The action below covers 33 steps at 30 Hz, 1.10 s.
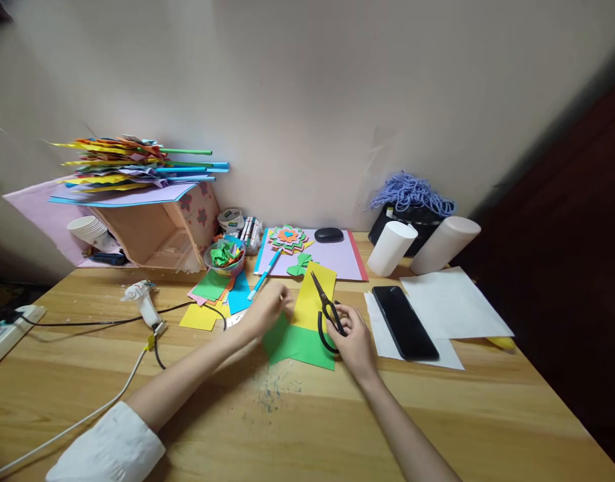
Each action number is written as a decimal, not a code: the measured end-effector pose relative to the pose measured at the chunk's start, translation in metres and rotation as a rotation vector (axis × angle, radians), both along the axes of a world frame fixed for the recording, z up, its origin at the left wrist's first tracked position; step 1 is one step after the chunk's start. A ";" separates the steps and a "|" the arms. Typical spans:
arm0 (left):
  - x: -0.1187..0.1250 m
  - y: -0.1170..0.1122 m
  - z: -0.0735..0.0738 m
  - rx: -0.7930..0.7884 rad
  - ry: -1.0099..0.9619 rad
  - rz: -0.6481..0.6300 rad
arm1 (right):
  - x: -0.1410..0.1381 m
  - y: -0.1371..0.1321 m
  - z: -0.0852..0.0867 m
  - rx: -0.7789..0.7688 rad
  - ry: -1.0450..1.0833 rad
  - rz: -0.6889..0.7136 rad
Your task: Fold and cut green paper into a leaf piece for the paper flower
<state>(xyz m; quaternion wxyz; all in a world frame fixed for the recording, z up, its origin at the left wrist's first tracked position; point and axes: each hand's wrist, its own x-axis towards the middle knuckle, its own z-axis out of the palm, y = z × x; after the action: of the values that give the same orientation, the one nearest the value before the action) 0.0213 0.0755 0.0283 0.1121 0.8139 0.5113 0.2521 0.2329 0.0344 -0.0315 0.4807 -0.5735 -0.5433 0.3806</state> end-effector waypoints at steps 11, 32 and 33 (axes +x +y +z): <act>-0.124 0.041 0.075 0.312 -0.071 0.580 | 0.010 0.005 0.002 0.109 -0.398 -0.100; 0.025 -0.037 -0.024 -0.228 0.201 -0.665 | 0.033 0.010 0.014 0.064 -0.672 -0.205; 0.022 -0.033 -0.022 -0.246 0.193 -0.693 | 0.032 0.010 0.014 0.058 -0.688 -0.186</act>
<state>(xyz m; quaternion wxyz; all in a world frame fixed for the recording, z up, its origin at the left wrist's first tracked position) 0.0430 0.0424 0.0063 0.2387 0.9390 0.2405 0.0581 0.2648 0.0444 -0.0178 0.3184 -0.7013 -0.6292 0.1045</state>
